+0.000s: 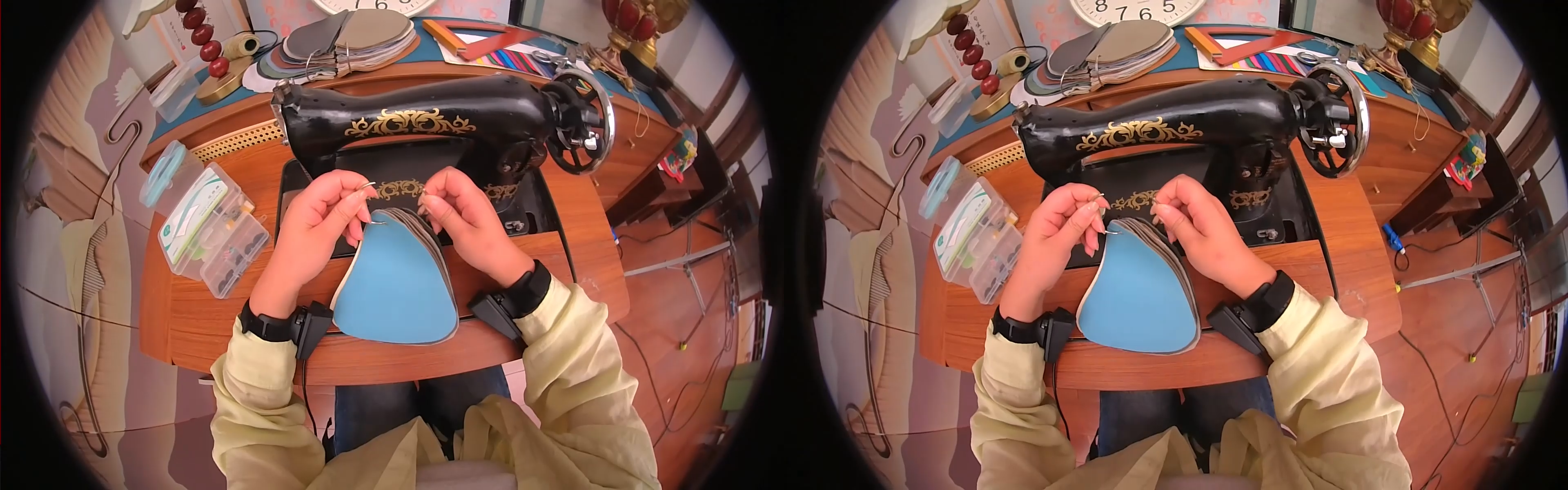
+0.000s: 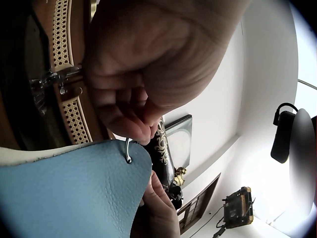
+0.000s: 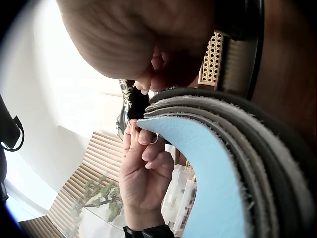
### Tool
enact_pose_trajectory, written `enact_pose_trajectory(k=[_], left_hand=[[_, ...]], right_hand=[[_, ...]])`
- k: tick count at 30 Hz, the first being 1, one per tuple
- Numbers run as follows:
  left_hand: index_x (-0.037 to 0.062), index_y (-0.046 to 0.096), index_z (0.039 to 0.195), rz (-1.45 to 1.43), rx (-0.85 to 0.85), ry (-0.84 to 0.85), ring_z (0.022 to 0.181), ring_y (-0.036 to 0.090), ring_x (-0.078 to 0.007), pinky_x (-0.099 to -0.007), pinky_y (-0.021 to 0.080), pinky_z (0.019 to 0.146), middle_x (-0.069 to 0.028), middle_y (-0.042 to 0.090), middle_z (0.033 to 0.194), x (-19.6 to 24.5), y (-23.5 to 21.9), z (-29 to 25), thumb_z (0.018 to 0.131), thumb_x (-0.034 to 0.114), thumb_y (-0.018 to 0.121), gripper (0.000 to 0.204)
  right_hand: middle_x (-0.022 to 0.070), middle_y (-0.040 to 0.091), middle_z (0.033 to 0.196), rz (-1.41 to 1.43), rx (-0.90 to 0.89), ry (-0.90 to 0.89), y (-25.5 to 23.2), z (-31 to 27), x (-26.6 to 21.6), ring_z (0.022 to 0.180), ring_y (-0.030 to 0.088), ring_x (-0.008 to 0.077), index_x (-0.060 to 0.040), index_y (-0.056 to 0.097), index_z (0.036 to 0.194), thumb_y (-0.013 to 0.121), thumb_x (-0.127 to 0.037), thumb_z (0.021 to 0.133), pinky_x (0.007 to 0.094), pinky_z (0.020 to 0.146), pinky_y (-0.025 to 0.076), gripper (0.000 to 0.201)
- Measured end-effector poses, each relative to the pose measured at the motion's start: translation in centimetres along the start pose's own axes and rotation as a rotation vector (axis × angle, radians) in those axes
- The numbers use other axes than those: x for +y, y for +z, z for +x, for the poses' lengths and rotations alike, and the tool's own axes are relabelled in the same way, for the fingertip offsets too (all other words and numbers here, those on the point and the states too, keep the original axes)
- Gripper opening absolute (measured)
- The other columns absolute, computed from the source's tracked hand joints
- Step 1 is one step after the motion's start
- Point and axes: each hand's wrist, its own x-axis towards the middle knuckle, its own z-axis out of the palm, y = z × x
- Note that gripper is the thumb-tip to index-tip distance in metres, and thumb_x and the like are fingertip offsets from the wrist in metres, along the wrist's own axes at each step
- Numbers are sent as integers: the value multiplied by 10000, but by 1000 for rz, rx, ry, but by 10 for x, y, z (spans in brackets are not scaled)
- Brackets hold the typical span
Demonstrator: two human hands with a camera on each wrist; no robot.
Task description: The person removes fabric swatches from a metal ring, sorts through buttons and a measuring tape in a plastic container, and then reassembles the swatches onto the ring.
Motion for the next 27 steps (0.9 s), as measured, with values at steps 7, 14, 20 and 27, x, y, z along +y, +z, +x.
enact_pose_trajectory(k=[7, 14, 20, 27], left_hand=[[45, 597, 1096, 151, 10, 73, 802, 575, -79, -208, 471, 741, 5, 609, 896, -2, 2, 0, 948, 144, 595, 178], [30, 581, 1215, 354, -129, 35, 928, 578, -94, -254, 470, 835, -9, 643, 1070, 5, 9, -6, 897, 96, 650, 331], [7, 597, 1173, 158, -226, -126, 949, 576, -99, -258, 480, 844, -31, 622, 1049, 0, 6, -8, 899, 116, 645, 299], [20, 563, 1193, 27, -265, -214, 943, 568, -53, -231, 482, 824, 3, 622, 1046, -3, 6, -8, 949, 129, 603, 270]], right_hand=[[16, 552, 866, 35, 9, -17, 3, -1, -2, 709, 534, 72, -35, 514, 974, 506, -69, 979, 213, 664, 458, 35], [28, 564, 893, 116, 12, -66, 3, -2, -4, 743, 549, 74, -38, 505, 983, 506, -62, 979, 219, 709, 467, 25], [17, 576, 894, 179, 47, -27, 6, -1, -6, 752, 559, 71, -38, 516, 980, 539, -60, 965, 217, 711, 473, 36], [-10, 613, 842, -68, 166, 91, 1, -2, -3, 723, 569, 49, -28, 578, 959, 628, -72, 917, 203, 661, 484, 79]])
